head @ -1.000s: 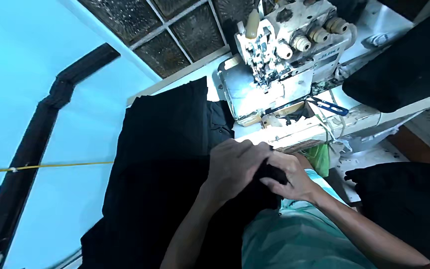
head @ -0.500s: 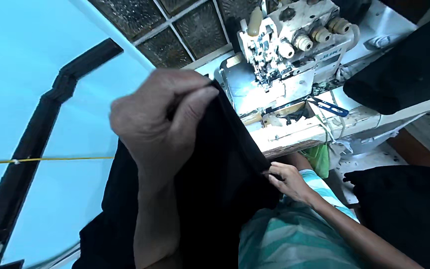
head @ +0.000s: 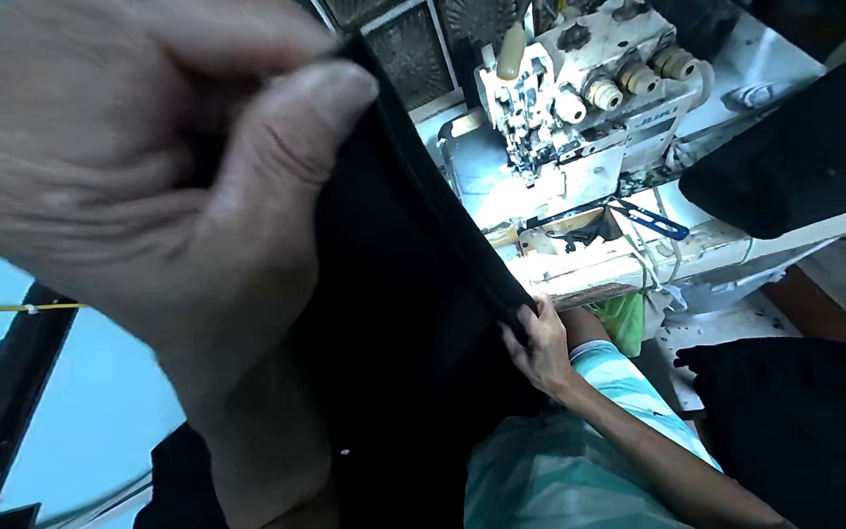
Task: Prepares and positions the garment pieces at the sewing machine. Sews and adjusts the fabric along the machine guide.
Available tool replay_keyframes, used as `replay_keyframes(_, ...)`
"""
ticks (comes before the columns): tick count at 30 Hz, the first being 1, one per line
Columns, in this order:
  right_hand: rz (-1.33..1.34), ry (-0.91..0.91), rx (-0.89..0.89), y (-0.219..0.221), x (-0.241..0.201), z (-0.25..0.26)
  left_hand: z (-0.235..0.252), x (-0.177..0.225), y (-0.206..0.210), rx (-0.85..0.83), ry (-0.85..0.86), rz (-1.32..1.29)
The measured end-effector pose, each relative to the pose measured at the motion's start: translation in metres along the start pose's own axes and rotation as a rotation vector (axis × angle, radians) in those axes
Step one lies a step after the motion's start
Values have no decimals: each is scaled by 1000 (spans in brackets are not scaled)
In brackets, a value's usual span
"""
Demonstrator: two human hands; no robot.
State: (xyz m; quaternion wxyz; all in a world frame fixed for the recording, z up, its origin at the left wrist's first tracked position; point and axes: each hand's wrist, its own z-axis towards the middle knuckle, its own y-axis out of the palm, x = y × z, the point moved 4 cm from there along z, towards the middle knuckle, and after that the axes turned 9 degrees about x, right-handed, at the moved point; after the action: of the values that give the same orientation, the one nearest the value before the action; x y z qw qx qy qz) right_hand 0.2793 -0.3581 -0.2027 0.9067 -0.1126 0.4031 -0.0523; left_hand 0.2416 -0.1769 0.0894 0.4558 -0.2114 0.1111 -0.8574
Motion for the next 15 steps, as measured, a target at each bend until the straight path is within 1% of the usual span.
replay_keyframes(2, 118, 30, 26, -7, -7, 5, 0, -62, -30, -22, 88, -111)
replay_keyframes(3, 171, 41, 41, -13, -11, 8, 0, -78, -35, -20, 132, -162)
replay_keyframes(4, 214, 54, 46, -19, -15, 11, 3, -76, -32, -12, 138, -190)
replay_keyframes(5, 254, 79, 37, -26, -19, 13, 8, -58, -21, 17, 85, -173)
replay_keyframes(6, 299, 119, 12, -32, -21, 16, 14, -30, -5, 93, -35, -87)
replay_keyframes(7, 353, 173, -27, -37, -21, 17, 19, -11, 9, 106, -121, -29)
replay_keyframes(8, 415, 241, -75, -42, -21, 19, 21, -6, 17, 95, -166, -11)
replay_keyframes(11, 601, 458, -148, -62, -18, 27, 19, -22, 30, 81, -219, -73)
replay_keyframes(12, 645, 484, -161, -72, -18, 33, 18, -30, 31, 89, -248, -101)
replay_keyframes(13, 674, 465, -186, -85, -22, 40, 17, -39, 33, 99, -278, -151)
replay_keyframes(14, 687, 400, -218, -102, -29, 49, 17, -47, 34, 111, -298, -213)
replay_keyframes(15, 684, 298, -252, -119, -41, 60, 17, -55, 37, 130, -303, -267)
